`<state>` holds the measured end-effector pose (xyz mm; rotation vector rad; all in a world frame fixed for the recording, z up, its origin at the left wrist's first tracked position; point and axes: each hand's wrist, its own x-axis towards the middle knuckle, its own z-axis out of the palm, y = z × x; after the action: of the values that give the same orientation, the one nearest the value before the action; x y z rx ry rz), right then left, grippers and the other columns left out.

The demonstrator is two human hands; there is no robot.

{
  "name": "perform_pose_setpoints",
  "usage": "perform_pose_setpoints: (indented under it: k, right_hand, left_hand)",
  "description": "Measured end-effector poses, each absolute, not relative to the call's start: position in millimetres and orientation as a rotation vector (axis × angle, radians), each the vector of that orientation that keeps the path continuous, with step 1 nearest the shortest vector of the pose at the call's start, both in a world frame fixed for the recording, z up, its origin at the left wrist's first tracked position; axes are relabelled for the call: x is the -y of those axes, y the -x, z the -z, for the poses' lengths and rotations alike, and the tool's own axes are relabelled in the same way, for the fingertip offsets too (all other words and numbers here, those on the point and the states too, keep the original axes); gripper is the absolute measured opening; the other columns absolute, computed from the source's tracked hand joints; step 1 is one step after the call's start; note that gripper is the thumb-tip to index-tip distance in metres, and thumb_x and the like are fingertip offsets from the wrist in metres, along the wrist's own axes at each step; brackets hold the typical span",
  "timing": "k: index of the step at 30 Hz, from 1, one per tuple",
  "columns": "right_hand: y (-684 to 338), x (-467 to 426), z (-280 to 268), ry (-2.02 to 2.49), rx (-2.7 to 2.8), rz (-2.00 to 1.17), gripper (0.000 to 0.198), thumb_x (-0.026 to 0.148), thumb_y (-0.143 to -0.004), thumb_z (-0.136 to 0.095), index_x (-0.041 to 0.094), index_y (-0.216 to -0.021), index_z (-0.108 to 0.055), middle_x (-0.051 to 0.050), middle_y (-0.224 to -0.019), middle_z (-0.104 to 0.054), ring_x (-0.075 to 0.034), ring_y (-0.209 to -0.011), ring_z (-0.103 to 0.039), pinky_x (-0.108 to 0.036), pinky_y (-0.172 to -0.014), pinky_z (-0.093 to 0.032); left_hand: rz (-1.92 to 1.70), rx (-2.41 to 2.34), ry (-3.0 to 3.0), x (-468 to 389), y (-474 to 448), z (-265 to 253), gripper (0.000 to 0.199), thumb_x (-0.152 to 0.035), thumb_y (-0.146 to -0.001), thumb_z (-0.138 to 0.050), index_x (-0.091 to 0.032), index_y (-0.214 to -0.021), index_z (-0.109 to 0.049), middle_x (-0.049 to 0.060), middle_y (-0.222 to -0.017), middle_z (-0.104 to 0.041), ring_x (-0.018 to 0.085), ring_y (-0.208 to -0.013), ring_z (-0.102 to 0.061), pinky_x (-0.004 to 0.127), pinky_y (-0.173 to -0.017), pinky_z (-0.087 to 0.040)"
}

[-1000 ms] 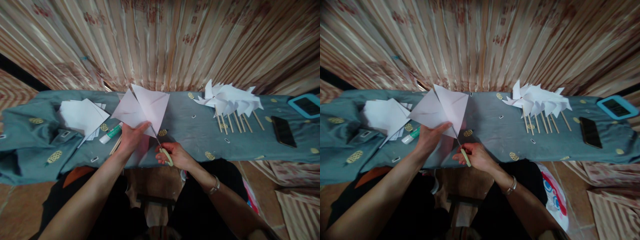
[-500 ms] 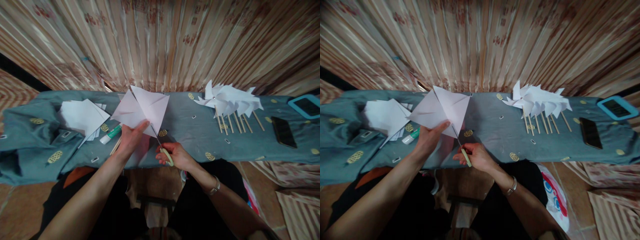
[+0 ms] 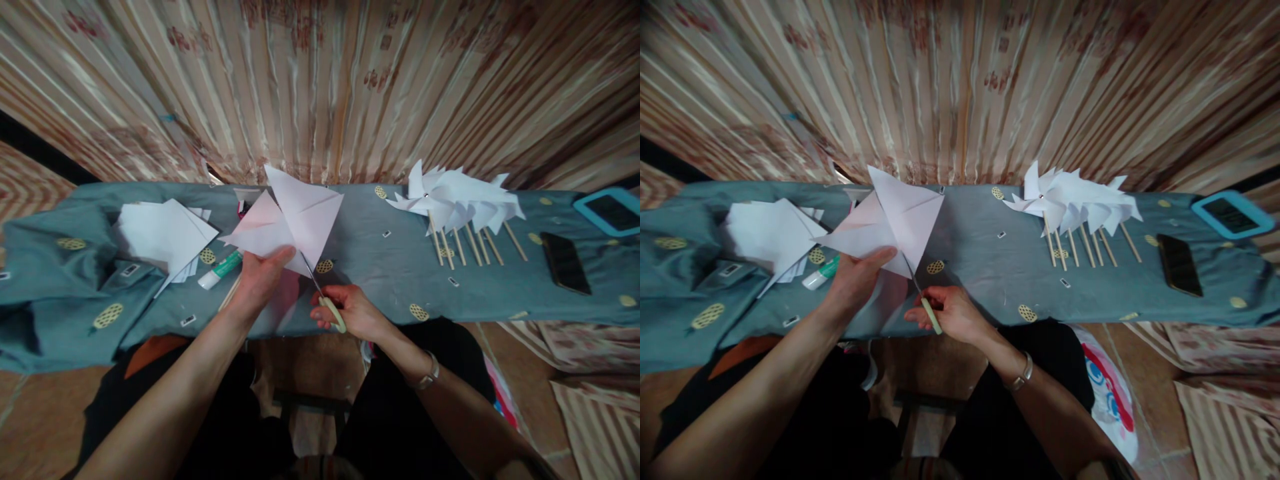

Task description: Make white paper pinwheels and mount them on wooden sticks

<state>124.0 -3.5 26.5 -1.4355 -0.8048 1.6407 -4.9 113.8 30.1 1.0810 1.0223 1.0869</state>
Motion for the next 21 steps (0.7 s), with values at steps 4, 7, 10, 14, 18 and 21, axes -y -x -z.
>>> perform_pose_setpoints:
  k: [4,7,10,14,18,21]
  right_hand:
    - [-124.7,3.1,-26.2,1.429,0.828,-1.62,0.048,0.051,-0.052,-0.086,0.015,-0.075,-0.064,0.003,-0.056,-0.063,-0.008,-0.049,-0.056,-0.02,-0.049,-0.043]
    - [-125.7,3.2,-25.4,1.423,0.848,-1.606,0.046,0.051,-0.055,-0.084,0.015,-0.076,-0.065,0.003,-0.057,-0.063,-0.008,-0.051,-0.056,-0.02,-0.05,-0.044]
    - [-126.2,3.5,-24.7,1.418,0.864,-1.601,0.045,0.051,-0.057,-0.084,0.015,-0.077,-0.065,0.002,-0.058,-0.064,-0.008,-0.052,-0.056,-0.02,-0.05,-0.044]
    - [-125.8,3.3,-24.4,1.435,0.847,-1.609,0.045,0.051,-0.054,-0.085,0.015,-0.073,-0.063,0.002,-0.057,-0.064,-0.008,-0.051,-0.056,-0.02,-0.049,-0.043]
    - [-124.9,2.7,-22.5,1.443,0.826,-1.609,0.045,0.049,-0.053,-0.086,0.015,-0.073,-0.064,0.003,-0.056,-0.063,-0.008,-0.049,-0.055,-0.02,-0.048,-0.043]
    - [-124.0,2.5,-21.0,1.424,0.811,-1.604,0.044,0.048,-0.053,-0.086,0.015,-0.073,-0.065,0.003,-0.055,-0.063,-0.007,-0.048,-0.054,-0.019,-0.048,-0.043]
  left_hand:
    - [-1.065,-1.005,-1.078,-109.6,4.0,-28.8,0.053,-0.026,-0.056,-0.078,-0.015,-0.106,-0.063,0.006,-0.085,-0.072,0.022,-0.077,-0.066,0.035,-0.077,-0.054]
    - [-1.058,-0.99,-1.093,-106.0,3.0,-28.8,0.052,-0.027,-0.057,-0.077,-0.016,-0.106,-0.063,0.006,-0.086,-0.072,0.022,-0.076,-0.066,0.035,-0.076,-0.054]
    - [-1.056,-1.003,-1.095,-104.1,2.6,-29.5,0.053,-0.028,-0.057,-0.077,-0.015,-0.106,-0.062,0.006,-0.085,-0.072,0.022,-0.075,-0.066,0.036,-0.075,-0.053]
    - [-1.045,-1.02,-1.096,-103.5,2.8,-30.4,0.052,-0.028,-0.057,-0.077,-0.013,-0.105,-0.063,0.007,-0.086,-0.072,0.022,-0.076,-0.066,0.036,-0.076,-0.053]
    - [-1.049,-1.025,-1.09,-103.2,2.5,-32.1,0.05,-0.028,-0.056,-0.076,-0.013,-0.102,-0.064,0.007,-0.086,-0.072,0.023,-0.077,-0.066,0.036,-0.076,-0.053]
    - [-1.039,-1.043,-1.083,-103.2,2.4,-34.3,0.049,-0.028,-0.055,-0.077,-0.013,-0.1,-0.065,0.007,-0.084,-0.072,0.023,-0.077,-0.067,0.037,-0.077,-0.053]
